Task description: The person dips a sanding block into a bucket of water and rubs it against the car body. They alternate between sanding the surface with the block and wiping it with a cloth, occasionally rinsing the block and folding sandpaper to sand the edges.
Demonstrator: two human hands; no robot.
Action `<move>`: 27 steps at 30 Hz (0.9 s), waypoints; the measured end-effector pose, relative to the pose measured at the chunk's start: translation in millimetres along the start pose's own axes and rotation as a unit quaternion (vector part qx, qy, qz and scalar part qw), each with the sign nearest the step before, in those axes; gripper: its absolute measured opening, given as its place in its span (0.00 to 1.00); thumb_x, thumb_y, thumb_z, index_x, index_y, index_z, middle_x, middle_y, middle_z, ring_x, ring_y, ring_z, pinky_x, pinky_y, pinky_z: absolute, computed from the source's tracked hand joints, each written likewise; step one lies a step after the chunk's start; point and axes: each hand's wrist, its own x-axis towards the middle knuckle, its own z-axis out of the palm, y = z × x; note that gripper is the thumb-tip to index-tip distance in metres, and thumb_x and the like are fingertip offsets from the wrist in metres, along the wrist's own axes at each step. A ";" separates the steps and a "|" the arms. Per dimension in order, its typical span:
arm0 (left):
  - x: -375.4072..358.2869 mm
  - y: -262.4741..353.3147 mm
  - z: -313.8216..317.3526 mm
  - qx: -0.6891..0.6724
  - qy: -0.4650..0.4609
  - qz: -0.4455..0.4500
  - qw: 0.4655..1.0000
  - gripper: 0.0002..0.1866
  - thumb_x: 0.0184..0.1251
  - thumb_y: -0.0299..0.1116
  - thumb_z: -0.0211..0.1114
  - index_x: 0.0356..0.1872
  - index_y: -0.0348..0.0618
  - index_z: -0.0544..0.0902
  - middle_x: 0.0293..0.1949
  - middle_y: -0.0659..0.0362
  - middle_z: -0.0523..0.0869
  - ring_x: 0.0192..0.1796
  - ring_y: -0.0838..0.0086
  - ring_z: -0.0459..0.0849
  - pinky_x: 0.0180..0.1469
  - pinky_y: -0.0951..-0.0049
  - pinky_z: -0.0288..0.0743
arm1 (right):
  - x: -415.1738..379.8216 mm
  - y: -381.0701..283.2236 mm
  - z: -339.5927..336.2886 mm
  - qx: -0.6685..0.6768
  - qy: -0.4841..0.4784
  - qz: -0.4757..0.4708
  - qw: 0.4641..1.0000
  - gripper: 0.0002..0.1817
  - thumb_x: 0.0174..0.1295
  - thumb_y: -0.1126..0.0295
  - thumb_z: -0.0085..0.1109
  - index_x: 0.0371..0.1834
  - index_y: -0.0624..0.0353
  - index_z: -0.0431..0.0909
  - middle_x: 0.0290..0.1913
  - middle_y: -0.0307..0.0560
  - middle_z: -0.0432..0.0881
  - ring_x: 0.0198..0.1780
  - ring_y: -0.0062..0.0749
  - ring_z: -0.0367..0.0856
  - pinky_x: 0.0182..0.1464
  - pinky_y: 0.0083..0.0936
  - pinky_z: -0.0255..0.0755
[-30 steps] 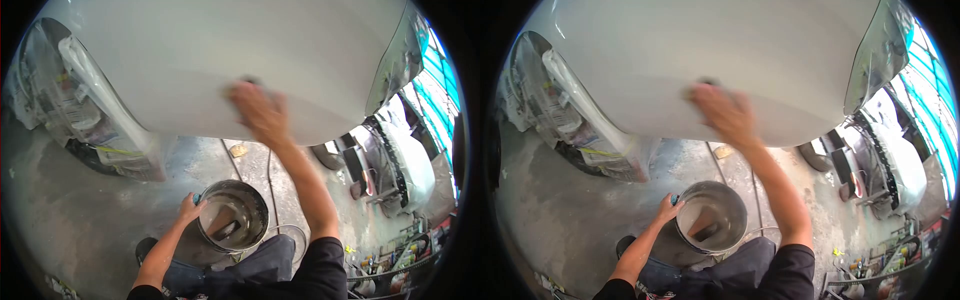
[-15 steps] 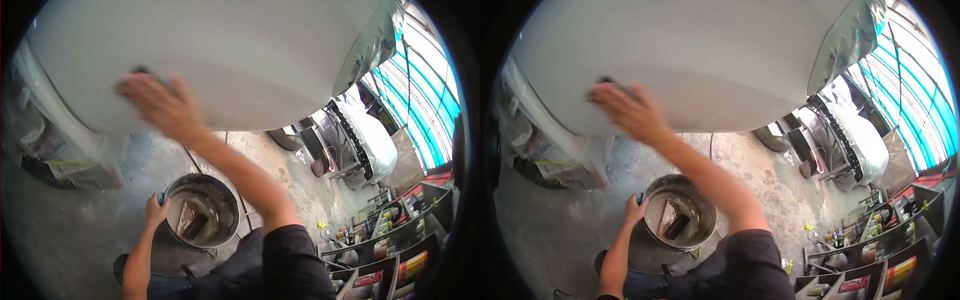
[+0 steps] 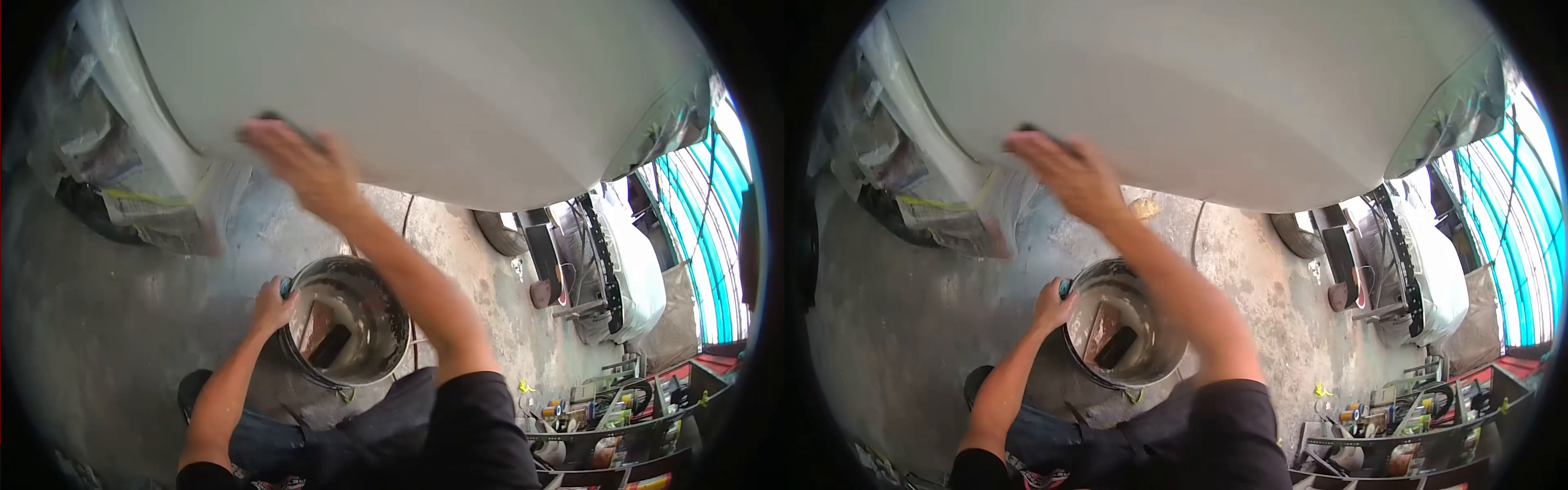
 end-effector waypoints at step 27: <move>-1.8 14.3 -0.9 -0.005 0.016 -0.029 0.999 0.25 0.66 0.49 0.69 0.57 0.45 0.80 0.50 0.43 0.83 0.52 0.45 0.84 0.54 0.50 0.79 | 27.0 -32.8 -3.8 0.132 0.015 0.095 0.987 0.43 0.64 0.54 0.64 0.82 0.53 0.62 0.86 0.50 0.53 0.87 0.46 0.45 0.82 0.62 0.23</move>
